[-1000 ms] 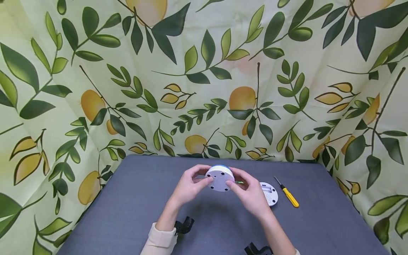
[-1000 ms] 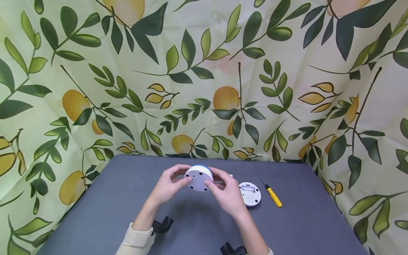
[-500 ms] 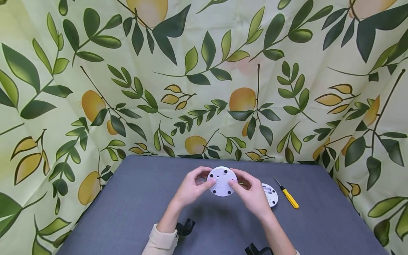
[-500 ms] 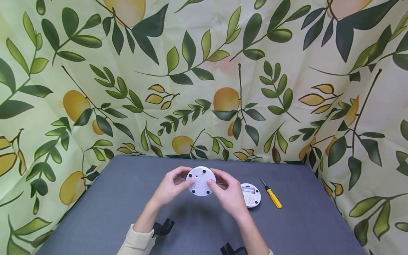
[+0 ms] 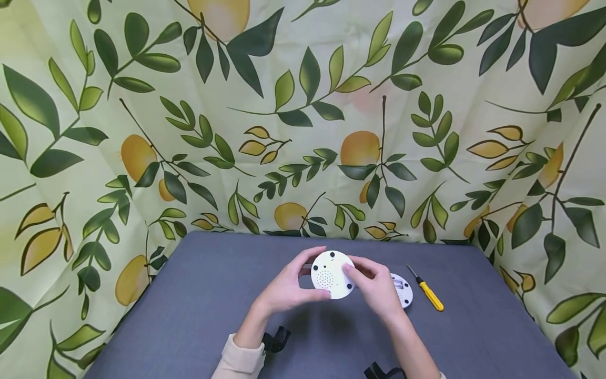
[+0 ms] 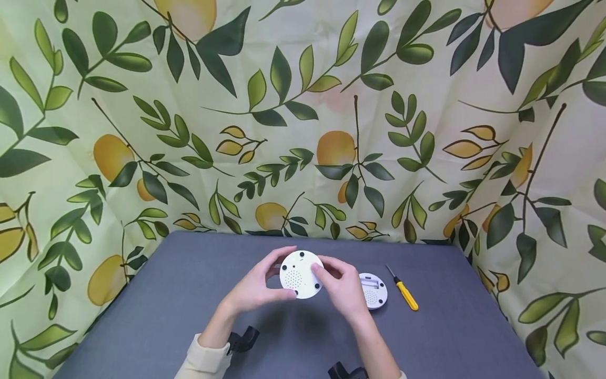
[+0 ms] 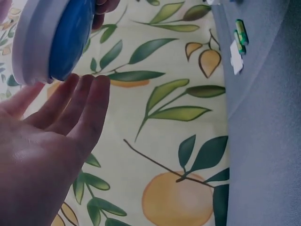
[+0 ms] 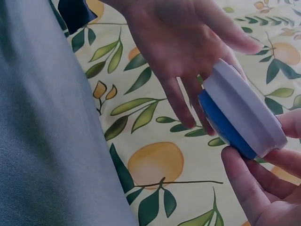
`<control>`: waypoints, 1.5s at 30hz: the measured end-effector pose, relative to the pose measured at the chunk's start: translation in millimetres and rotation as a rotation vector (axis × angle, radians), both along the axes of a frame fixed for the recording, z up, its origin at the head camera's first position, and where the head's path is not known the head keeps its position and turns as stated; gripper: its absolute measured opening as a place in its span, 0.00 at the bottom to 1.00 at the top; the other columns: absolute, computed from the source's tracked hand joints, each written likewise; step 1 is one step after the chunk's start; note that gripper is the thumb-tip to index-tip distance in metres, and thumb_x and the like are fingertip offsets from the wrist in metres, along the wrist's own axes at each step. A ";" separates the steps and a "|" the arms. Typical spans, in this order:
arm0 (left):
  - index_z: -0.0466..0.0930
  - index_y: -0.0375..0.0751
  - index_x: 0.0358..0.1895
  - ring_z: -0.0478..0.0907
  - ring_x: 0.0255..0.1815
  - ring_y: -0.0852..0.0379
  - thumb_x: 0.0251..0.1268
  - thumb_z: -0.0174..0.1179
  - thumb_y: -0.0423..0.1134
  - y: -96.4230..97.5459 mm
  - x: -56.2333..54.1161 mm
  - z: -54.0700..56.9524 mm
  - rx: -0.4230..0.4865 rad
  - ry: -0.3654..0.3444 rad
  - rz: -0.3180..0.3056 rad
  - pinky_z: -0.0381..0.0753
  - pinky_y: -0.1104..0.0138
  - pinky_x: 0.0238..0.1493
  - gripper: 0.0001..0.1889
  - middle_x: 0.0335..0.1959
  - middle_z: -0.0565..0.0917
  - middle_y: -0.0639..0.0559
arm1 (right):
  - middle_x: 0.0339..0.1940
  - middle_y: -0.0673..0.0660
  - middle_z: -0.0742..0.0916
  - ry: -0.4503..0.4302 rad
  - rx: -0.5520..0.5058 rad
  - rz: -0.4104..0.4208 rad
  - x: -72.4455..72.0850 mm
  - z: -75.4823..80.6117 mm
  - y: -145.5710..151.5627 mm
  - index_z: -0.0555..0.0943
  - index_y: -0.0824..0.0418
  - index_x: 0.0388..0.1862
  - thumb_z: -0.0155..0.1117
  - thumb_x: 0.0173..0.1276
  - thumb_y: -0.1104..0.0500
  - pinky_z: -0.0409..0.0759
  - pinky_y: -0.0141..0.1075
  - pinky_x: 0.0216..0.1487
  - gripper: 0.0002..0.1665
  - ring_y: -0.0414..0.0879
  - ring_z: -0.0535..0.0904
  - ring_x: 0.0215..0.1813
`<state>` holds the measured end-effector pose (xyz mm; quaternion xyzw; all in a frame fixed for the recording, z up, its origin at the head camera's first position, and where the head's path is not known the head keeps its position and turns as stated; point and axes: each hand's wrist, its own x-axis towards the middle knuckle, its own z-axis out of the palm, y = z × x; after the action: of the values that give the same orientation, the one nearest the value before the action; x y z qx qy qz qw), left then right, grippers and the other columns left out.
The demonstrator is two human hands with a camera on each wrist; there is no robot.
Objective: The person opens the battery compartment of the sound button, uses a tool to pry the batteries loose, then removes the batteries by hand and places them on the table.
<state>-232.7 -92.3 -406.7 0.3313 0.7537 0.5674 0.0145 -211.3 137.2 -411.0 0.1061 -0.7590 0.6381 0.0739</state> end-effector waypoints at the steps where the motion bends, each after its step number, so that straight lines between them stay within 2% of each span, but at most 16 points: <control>1: 0.63 0.53 0.76 0.73 0.62 0.52 0.54 0.77 0.41 0.5 0.2 -0.2 -0.017 -0.005 -0.010 0.74 0.58 0.64 0.45 0.67 0.73 0.56 | 0.49 0.60 0.88 -0.014 -0.001 -0.004 -0.2 0.1 -0.1 0.85 0.63 0.58 0.68 0.72 0.56 0.84 0.35 0.43 0.19 0.49 0.82 0.43; 7: 0.57 0.60 0.79 0.71 0.64 0.56 0.49 0.80 0.44 1.7 1.2 -2.1 -0.108 -0.039 -0.037 0.70 0.56 0.66 0.53 0.70 0.68 0.59 | 0.44 0.59 0.88 -0.051 0.007 0.002 -1.8 -0.8 -0.5 0.86 0.64 0.55 0.67 0.72 0.55 0.84 0.38 0.39 0.17 0.49 0.82 0.39; 11: 0.54 0.63 0.79 0.69 0.66 0.59 0.46 0.82 0.45 2.7 2.1 -3.2 -0.133 -0.072 -0.036 0.67 0.56 0.68 0.57 0.70 0.68 0.61 | 0.42 0.59 0.88 -0.060 -0.003 0.020 -2.3 -0.6 -1.1 0.87 0.65 0.54 0.66 0.73 0.55 0.84 0.38 0.38 0.17 0.48 0.82 0.38; 17: 0.56 0.60 0.78 0.71 0.63 0.57 0.46 0.82 0.44 7.1 2.2 -5.5 -0.118 -0.091 -0.043 0.68 0.57 0.66 0.55 0.65 0.73 0.58 | 0.44 0.59 0.86 -0.085 -0.023 0.041 -1.2 0.6 -1.7 0.86 0.67 0.54 0.65 0.73 0.56 0.83 0.37 0.38 0.18 0.47 0.80 0.41; 22: 0.58 0.59 0.75 0.73 0.59 0.57 0.48 0.80 0.45 10.8 3.1 -6.3 -0.097 -0.094 -0.012 0.70 0.59 0.62 0.50 0.62 0.74 0.58 | 0.42 0.59 0.86 -0.097 -0.024 0.031 -2.8 -0.3 -2.7 0.86 0.66 0.53 0.65 0.74 0.55 0.84 0.37 0.39 0.17 0.48 0.80 0.40; 27: 0.57 0.57 0.75 0.73 0.59 0.57 0.49 0.80 0.46 13.1 2.7 -7.3 -0.066 -0.091 0.020 0.69 0.57 0.62 0.50 0.63 0.73 0.58 | 0.46 0.59 0.87 -0.088 -0.001 -0.010 -1.7 -0.8 -3.9 0.85 0.64 0.56 0.67 0.73 0.54 0.85 0.36 0.40 0.19 0.49 0.82 0.41; 32: 0.57 0.52 0.75 0.73 0.59 0.57 0.49 0.80 0.44 17.5 1.6 -10.7 -0.027 -0.112 0.050 0.68 0.57 0.63 0.51 0.62 0.74 0.57 | 0.50 0.59 0.85 -0.037 0.016 -0.063 0.1 1.6 -5.7 0.82 0.61 0.58 0.70 0.70 0.54 0.85 0.37 0.39 0.21 0.50 0.82 0.44; 35: 0.56 0.47 0.76 0.73 0.59 0.57 0.49 0.80 0.45 23.1 1.2 -14.3 -0.013 -0.122 0.077 0.70 0.59 0.62 0.52 0.61 0.74 0.55 | 0.49 0.58 0.85 0.010 0.055 -0.112 0.8 2.3 -8.1 0.81 0.61 0.56 0.71 0.69 0.55 0.83 0.36 0.42 0.20 0.50 0.81 0.46; 37: 0.56 0.47 0.76 0.73 0.58 0.57 0.50 0.80 0.46 27.6 1.8 -16.8 -0.012 -0.126 0.097 0.70 0.60 0.61 0.51 0.62 0.74 0.55 | 0.48 0.56 0.85 0.026 0.089 -0.146 1.0 1.7 -10.1 0.81 0.61 0.54 0.72 0.68 0.56 0.81 0.35 0.44 0.18 0.49 0.79 0.48; 45: 0.56 0.47 0.74 0.73 0.59 0.56 0.49 0.80 0.47 40.2 5.4 -23.7 0.008 -0.119 0.134 0.72 0.61 0.60 0.51 0.63 0.74 0.53 | 0.47 0.55 0.85 0.023 0.166 -0.226 -1.1 -3.0 -14.0 0.83 0.60 0.51 0.74 0.66 0.58 0.78 0.33 0.46 0.17 0.48 0.77 0.49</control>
<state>-227.3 -52.1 -430.4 0.2458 0.7698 0.5887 0.0202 -212.5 123.2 -414.0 0.0331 -0.8155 0.5593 0.1450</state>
